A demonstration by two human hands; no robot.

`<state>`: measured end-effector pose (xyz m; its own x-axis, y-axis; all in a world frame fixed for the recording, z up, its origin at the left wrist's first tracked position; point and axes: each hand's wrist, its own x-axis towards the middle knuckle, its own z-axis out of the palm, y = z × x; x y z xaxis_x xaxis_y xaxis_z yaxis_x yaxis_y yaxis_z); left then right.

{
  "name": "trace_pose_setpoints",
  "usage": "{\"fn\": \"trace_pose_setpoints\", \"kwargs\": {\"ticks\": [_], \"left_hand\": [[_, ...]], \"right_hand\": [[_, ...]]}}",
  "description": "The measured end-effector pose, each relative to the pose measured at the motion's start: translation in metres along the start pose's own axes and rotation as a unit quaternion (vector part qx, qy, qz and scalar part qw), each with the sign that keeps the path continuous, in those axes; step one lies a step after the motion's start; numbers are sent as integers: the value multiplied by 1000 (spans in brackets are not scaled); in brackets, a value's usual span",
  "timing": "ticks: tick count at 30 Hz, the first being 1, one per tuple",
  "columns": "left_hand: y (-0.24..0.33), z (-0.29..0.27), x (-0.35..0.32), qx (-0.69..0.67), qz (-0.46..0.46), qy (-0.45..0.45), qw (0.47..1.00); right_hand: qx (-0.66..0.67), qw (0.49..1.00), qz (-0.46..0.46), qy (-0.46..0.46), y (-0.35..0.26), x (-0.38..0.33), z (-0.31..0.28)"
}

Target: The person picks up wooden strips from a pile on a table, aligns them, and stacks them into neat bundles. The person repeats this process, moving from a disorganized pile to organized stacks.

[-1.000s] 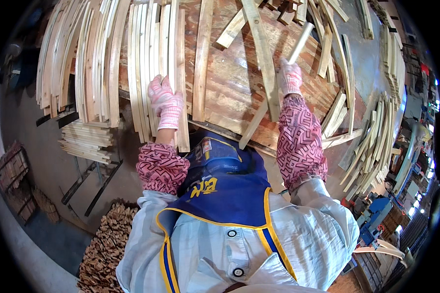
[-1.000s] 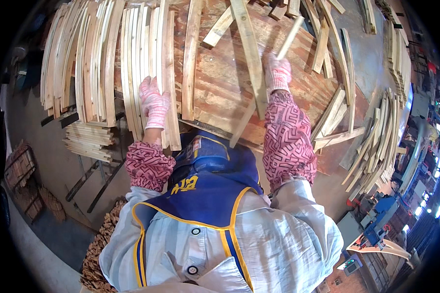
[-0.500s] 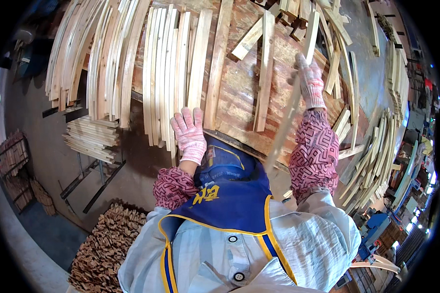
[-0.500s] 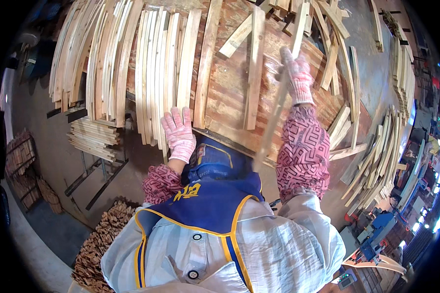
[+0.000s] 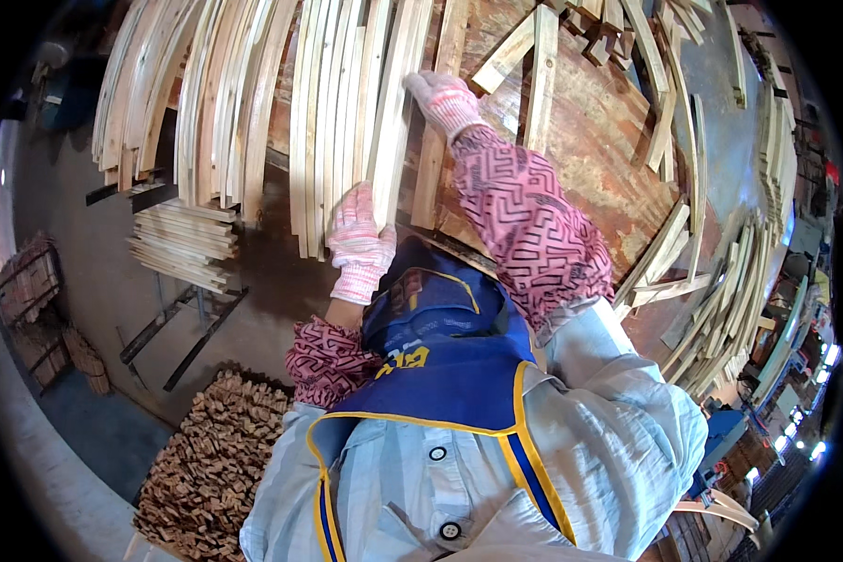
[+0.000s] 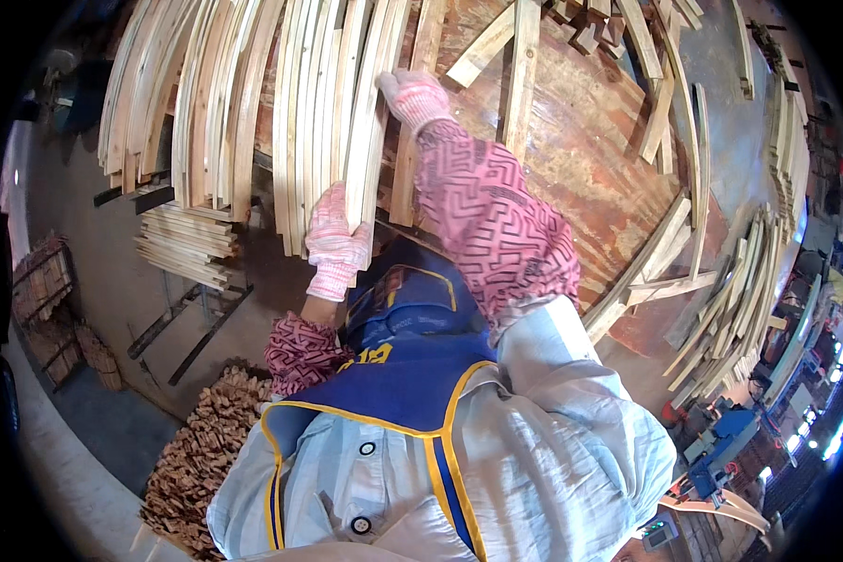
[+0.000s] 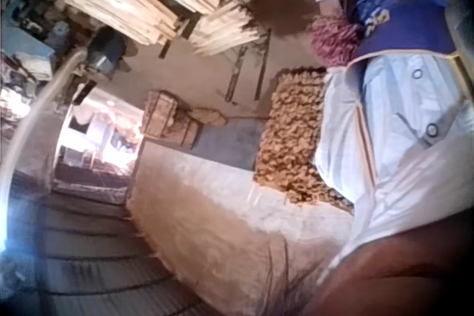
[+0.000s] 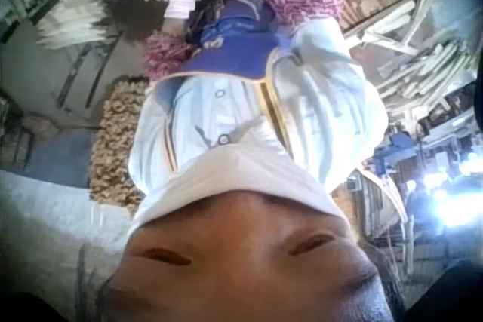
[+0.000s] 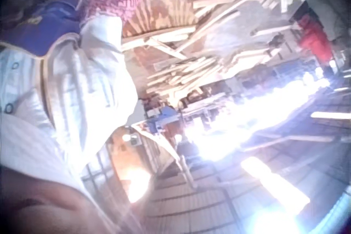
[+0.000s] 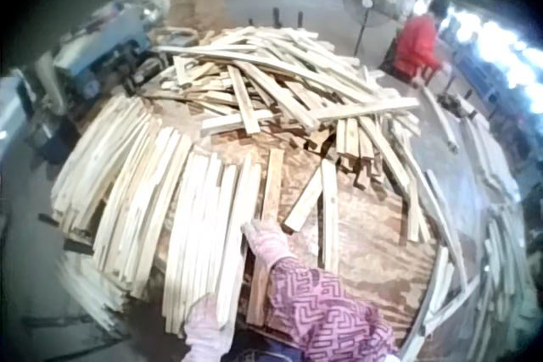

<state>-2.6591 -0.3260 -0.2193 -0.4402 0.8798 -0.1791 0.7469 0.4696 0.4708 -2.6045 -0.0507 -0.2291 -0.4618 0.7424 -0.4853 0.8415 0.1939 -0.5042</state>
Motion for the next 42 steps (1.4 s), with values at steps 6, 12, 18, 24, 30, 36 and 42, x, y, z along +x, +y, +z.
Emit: {"fn": "trace_pose_setpoints", "kwargs": {"ticks": [6,12,18,24,30,36,42], "left_hand": [[27,-3,13,134,-10,-10,991],[45,-16,40,168,-74,-130,974],[50,-12,48,140,-108,-221,959],[-24,-25,95,156,-73,123,977],[-87,-18,169,37,-211,9,977],[-16,-90,169,185,-59,107,975],[39,-151,186,355,305,77,880]], "right_hand": [[-173,966,155,114,-11,-65,25],[15,969,245,-1,-13,-52,17],[37,969,243,39,-6,-70,19],[95,979,145,106,-4,-70,49],[169,977,127,24,15,-68,53],[127,969,11,211,40,-101,-13],[-111,896,-282,324,35,-61,-82]]}}
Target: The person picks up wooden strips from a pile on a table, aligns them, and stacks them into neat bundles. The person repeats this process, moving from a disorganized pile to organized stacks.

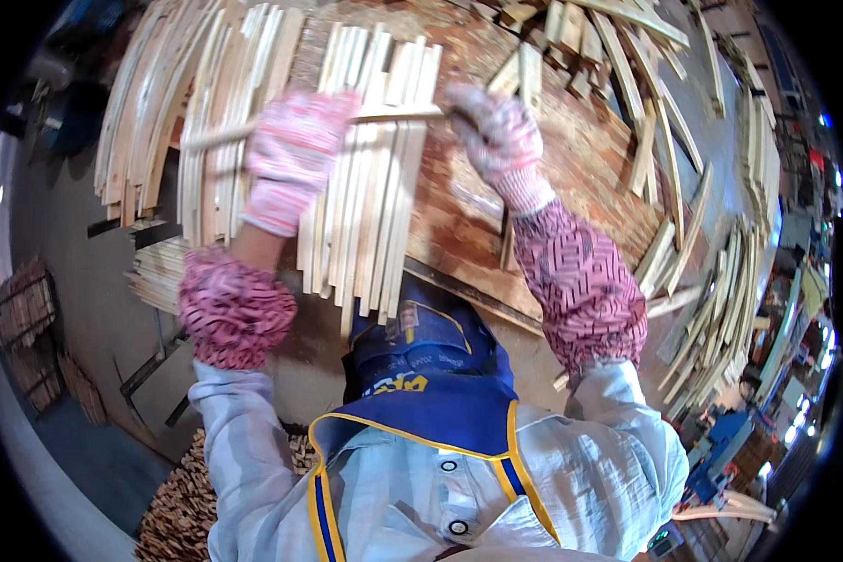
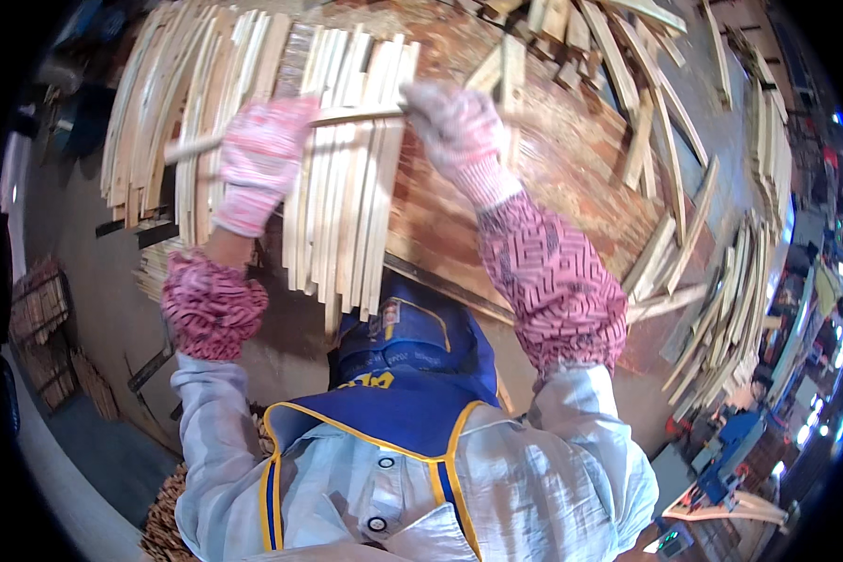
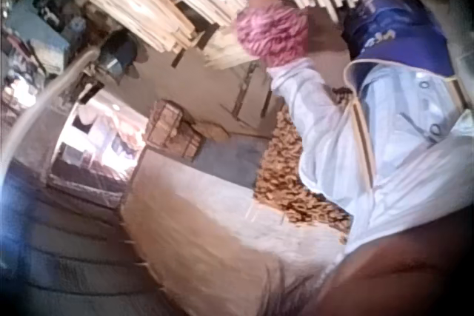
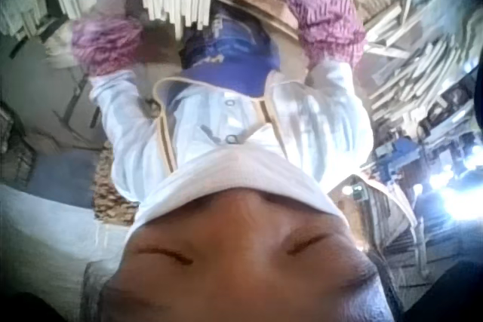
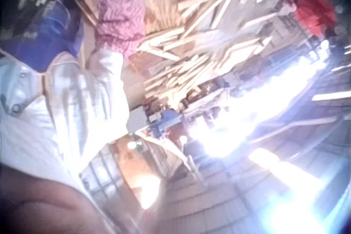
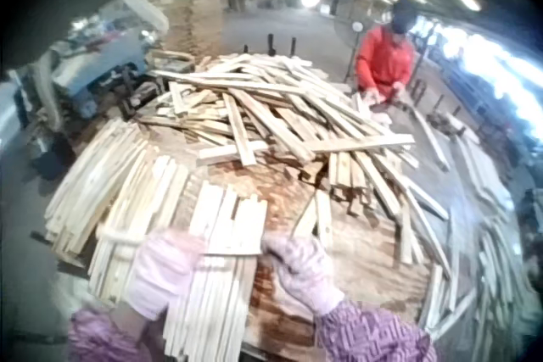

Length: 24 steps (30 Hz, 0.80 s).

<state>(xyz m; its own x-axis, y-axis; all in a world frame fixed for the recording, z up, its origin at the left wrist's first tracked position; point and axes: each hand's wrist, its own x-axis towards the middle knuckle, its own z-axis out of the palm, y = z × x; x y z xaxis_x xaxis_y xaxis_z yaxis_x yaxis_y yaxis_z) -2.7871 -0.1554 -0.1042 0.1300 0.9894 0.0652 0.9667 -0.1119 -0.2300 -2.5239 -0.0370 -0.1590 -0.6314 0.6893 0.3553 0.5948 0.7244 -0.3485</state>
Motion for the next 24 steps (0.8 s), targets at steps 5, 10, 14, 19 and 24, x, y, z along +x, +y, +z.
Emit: {"fn": "trace_pose_setpoints", "kwargs": {"ticks": [5,10,14,19,24], "left_hand": [[-39,84,-78,-237,-346,46,907],[-50,170,-116,-222,-463,-56,856],[-25,118,-74,-100,-448,-170,872],[-32,150,-85,9,-364,-142,921],[-43,155,-91,-37,-337,-123,933]], "right_hand": [[118,942,246,195,57,-44,-62],[203,844,484,110,75,-183,-42],[171,815,553,1,32,-214,-4],[-36,815,539,-210,-3,-149,-2],[-13,744,596,-301,-4,-120,-20]]}}
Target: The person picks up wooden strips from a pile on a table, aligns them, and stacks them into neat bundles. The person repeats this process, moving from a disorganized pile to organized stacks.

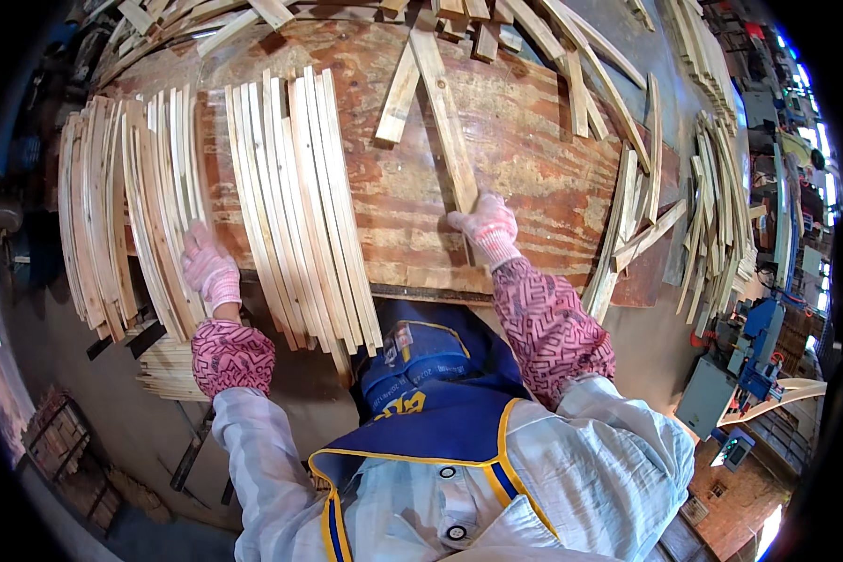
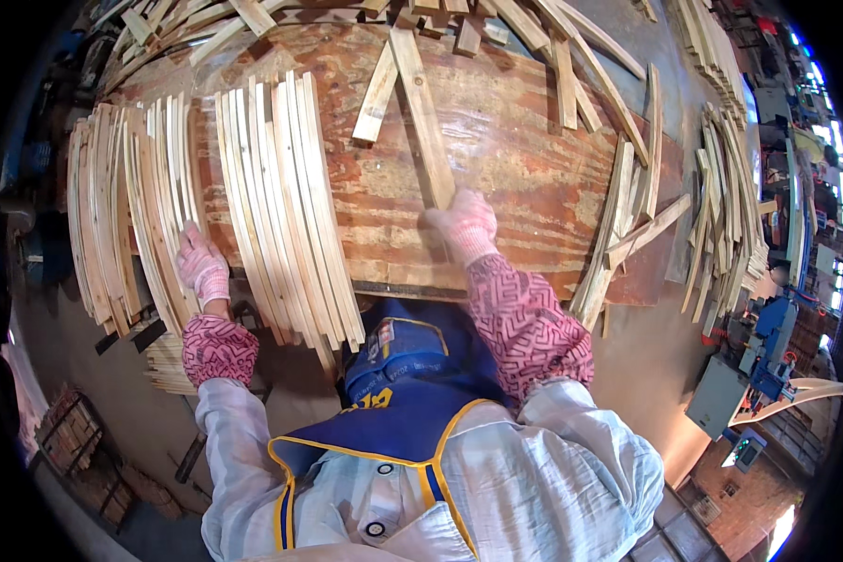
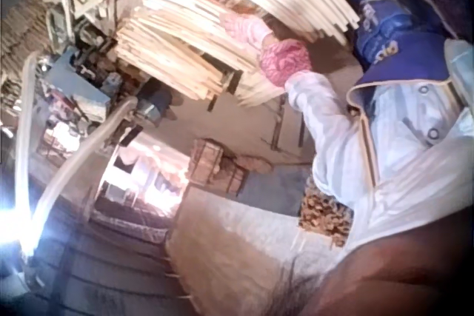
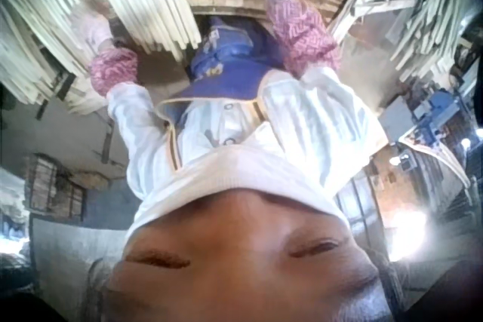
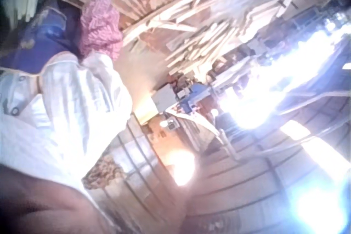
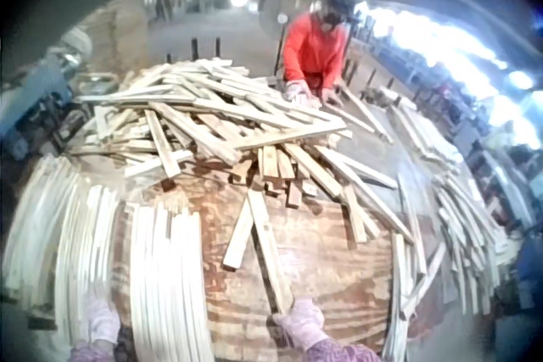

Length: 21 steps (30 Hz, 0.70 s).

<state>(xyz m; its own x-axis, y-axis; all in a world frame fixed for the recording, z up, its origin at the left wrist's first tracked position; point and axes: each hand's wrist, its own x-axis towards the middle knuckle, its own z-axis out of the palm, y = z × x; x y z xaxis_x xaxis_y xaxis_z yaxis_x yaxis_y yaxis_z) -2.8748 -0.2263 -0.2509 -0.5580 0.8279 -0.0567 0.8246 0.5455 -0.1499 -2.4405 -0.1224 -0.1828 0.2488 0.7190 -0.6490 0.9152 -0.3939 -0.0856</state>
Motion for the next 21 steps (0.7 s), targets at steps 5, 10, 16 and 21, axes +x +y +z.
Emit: {"fn": "trace_pose_setpoints", "kwargs": {"ticks": [5,10,16,21], "left_hand": [[28,-35,12,2,-76,85,993],[124,-142,-2,28,406,178,896],[66,-120,-20,-30,169,28,985],[31,-104,-109,-246,-134,17,960]], "right_hand": [[62,992,-107,26,14,-29,5],[-299,823,-472,103,7,17,-5],[114,863,-358,337,-84,66,-107],[273,957,-93,37,-144,117,-29]]}}
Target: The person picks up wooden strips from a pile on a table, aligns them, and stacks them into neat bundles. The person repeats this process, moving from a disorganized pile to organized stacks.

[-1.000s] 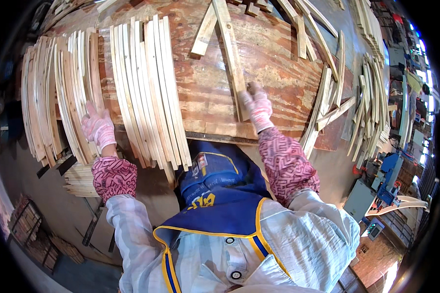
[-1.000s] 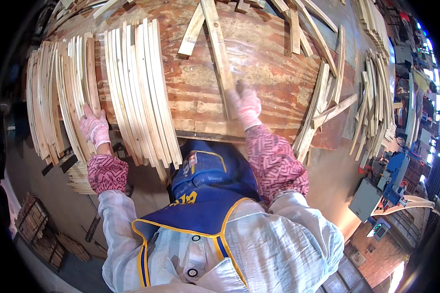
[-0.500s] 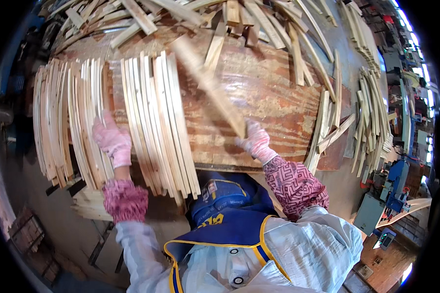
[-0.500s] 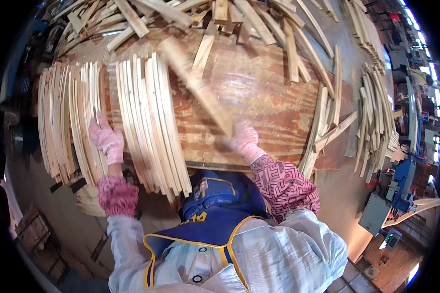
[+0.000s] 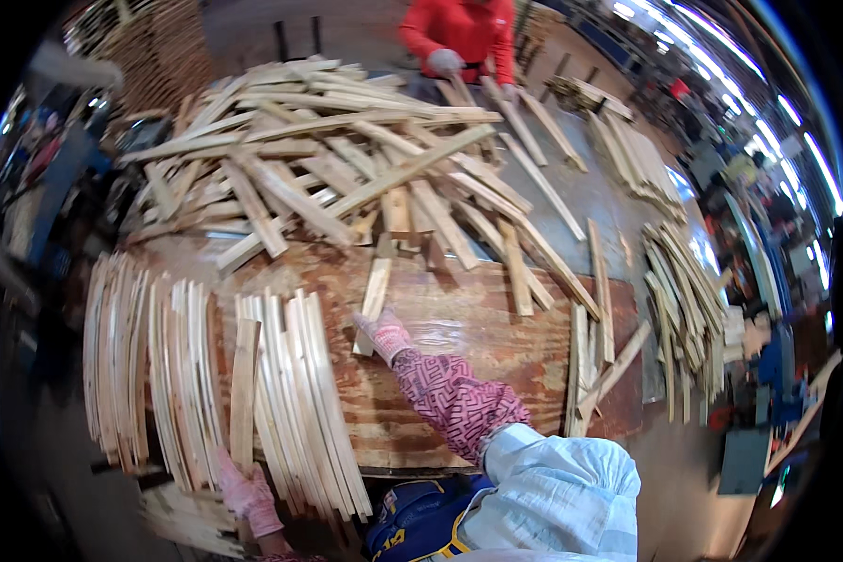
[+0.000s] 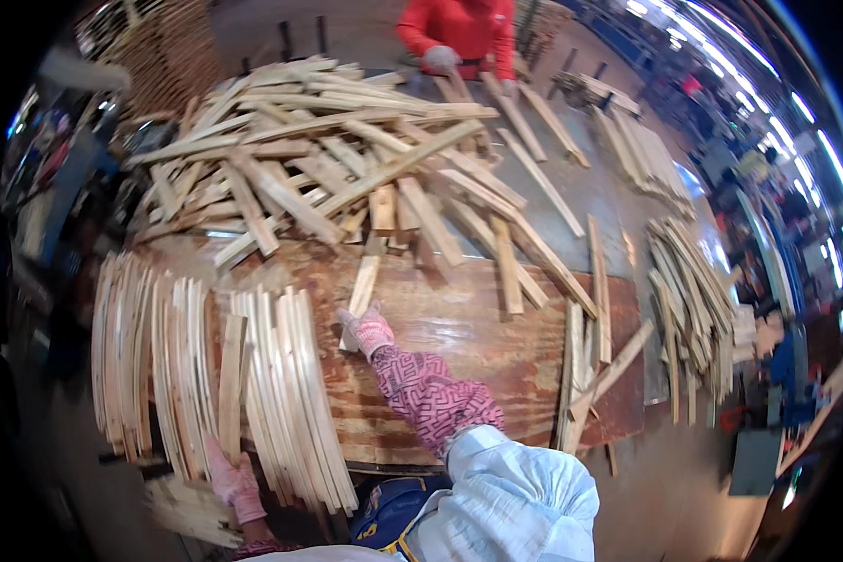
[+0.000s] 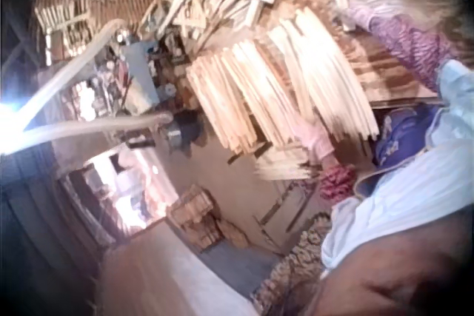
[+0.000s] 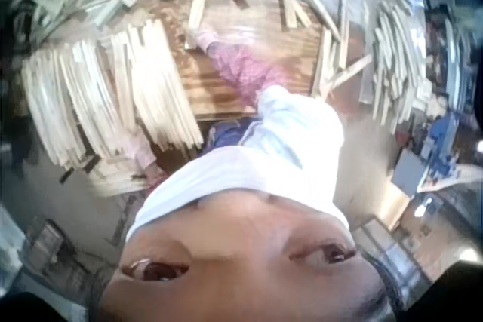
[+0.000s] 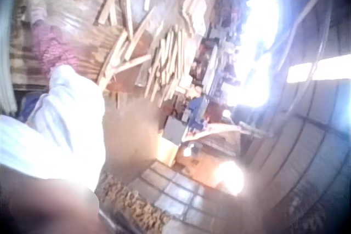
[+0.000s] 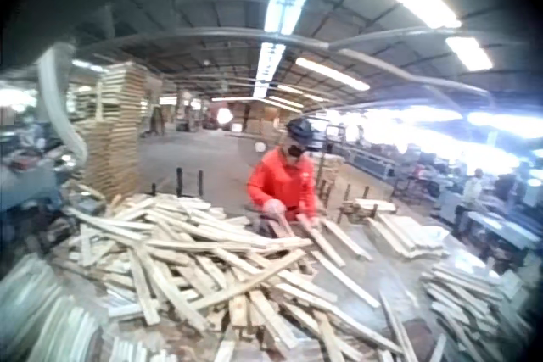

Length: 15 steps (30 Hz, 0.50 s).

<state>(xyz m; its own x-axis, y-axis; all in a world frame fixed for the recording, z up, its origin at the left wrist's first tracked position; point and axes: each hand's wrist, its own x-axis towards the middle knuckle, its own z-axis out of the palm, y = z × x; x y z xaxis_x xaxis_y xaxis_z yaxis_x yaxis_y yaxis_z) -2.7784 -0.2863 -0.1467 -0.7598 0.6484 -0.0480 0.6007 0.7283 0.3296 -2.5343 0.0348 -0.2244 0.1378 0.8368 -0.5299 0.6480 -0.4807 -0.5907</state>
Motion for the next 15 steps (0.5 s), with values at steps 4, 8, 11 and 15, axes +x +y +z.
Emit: {"fn": "trace_pose_setpoints", "kwargs": {"ticks": [4,8,11,15], "left_hand": [[-51,-20,-81,-51,-137,89,985],[-145,-37,-119,-56,-166,247,953],[-246,-20,-148,-42,-275,316,907],[-382,54,-175,-69,-548,239,799]], "right_hand": [[-96,986,-122,53,-33,-59,28],[10,981,-191,-24,41,-54,6],[225,962,-98,-121,95,-60,-33],[63,979,-132,-142,145,-112,-35]]}}
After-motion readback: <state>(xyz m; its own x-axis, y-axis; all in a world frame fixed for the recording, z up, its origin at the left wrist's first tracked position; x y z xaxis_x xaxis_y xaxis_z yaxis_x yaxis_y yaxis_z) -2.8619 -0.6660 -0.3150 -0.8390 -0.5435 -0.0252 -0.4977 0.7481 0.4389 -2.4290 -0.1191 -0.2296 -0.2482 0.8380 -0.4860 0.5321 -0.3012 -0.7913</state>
